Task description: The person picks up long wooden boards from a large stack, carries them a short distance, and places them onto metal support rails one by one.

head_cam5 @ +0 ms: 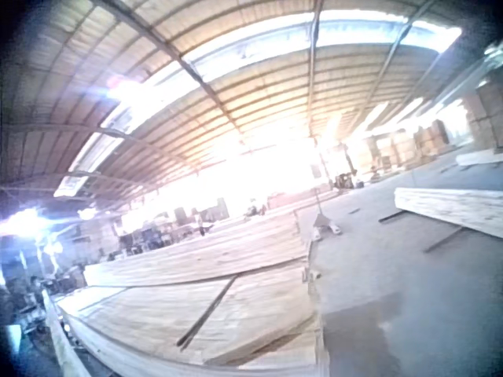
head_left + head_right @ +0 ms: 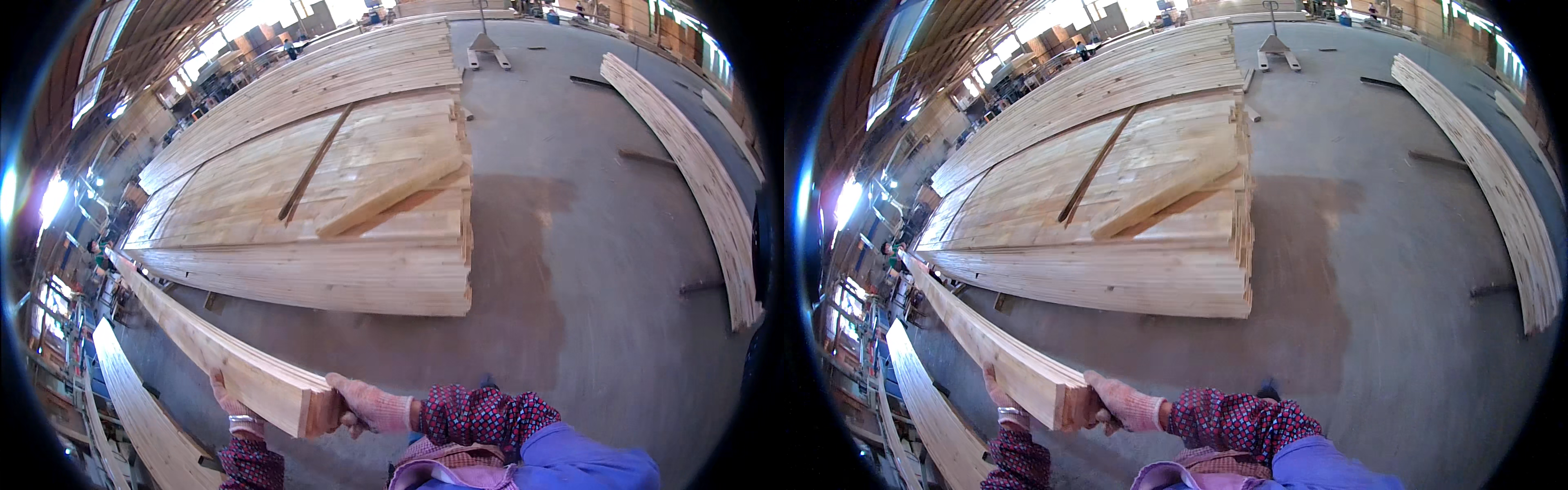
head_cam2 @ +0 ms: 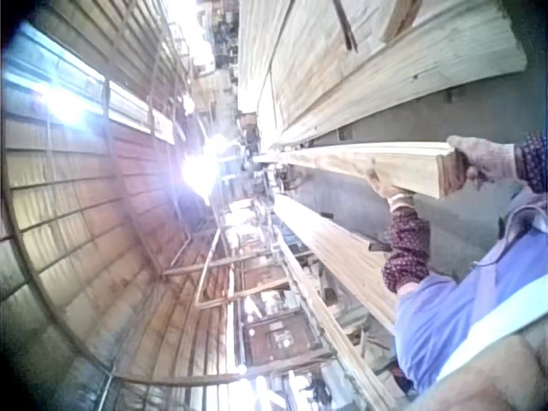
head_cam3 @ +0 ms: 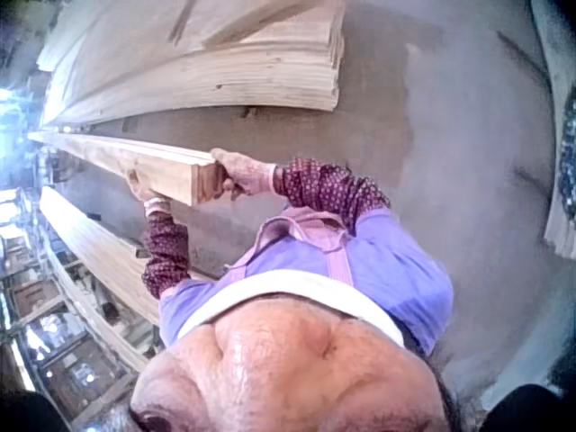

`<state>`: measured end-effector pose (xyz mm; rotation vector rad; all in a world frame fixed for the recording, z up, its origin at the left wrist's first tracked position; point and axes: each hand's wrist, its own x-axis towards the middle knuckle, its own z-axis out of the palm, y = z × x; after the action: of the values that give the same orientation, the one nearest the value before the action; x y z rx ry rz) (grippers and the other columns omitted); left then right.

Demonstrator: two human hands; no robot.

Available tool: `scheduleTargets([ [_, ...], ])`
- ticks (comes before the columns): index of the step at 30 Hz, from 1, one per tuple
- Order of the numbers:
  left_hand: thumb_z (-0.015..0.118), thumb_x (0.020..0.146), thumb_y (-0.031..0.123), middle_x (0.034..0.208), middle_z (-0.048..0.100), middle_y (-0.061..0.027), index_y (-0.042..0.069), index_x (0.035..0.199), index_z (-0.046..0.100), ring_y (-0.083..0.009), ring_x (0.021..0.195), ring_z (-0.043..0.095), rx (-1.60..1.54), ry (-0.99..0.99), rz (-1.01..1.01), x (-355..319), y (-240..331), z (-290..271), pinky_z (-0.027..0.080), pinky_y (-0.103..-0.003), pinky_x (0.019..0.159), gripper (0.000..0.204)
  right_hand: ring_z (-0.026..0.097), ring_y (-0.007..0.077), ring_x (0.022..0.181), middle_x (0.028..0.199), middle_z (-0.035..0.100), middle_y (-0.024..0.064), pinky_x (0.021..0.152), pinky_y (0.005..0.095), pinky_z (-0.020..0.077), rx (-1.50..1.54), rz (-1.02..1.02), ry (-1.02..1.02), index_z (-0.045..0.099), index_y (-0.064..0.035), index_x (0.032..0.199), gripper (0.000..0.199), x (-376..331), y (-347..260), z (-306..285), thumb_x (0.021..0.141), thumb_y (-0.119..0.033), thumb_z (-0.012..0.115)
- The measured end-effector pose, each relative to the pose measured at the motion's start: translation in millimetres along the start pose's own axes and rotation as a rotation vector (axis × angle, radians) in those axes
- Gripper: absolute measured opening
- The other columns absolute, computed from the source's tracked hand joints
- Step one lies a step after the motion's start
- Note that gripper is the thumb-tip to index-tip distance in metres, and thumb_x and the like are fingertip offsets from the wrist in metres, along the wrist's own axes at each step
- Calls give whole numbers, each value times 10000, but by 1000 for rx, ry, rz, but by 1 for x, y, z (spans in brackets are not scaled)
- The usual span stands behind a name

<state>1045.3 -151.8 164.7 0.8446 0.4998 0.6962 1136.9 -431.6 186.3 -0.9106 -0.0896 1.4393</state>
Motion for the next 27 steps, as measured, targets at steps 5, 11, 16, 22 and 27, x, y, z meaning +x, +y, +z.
scheduleTargets([
  [5, 415, 931, 468, 1260, 547, -152, 45, 1331, 436, -312, 1117, 551, 120, -38, 64, 51, -36, 123, 446, -430, 976, 582, 412, 108, 392, 545, 465, 7, 383, 291, 477, -21, 1, -89, 523, -27, 973, 541, -10, -108, -84, 952, -524, 310],
  [11, 448, 921, 460, 1251, 553, -169, 26, 1322, 444, -328, 1103, 558, 70, -135, 33, 93, -83, 281, 448, -441, 973, 591, 432, 124, 394, 563, 480, 9, 364, 310, 482, -49, 12, -118, 534, -31, 972, 551, -48, -240, -171, 946, -531, 304],
  [16, 462, 913, 464, 1224, 567, -173, 11, 1326, 431, -323, 1079, 569, 8, -12, 18, 181, -165, 391, 459, -430, 959, 614, 464, 103, 439, 615, 502, 2, 385, 304, 486, 22, 31, -83, 524, -86, 991, 434, -42, -346, -288, 946, -493, 381],
  [22, 493, 888, 475, 1175, 588, -160, 23, 1278, 481, -317, 1002, 595, -24, 52, 108, 268, -252, 544, 491, -433, 900, 597, 561, 364, 841, 967, 563, 207, 732, 423, 483, -397, -175, -325, 485, 15, 1122, 377, 8, -472, -464, 822, -183, 598],
  [27, 525, 872, 482, 1112, 622, -149, 50, 1215, 536, -318, 965, 611, -155, 34, 58, 338, -305, 618, 497, -466, 883, 552, 440, 150, 521, 671, 472, 14, 455, 292, 404, -282, -116, -128, 553, -84, 931, 394, 12, -561, -526, 916, -461, 441],
])
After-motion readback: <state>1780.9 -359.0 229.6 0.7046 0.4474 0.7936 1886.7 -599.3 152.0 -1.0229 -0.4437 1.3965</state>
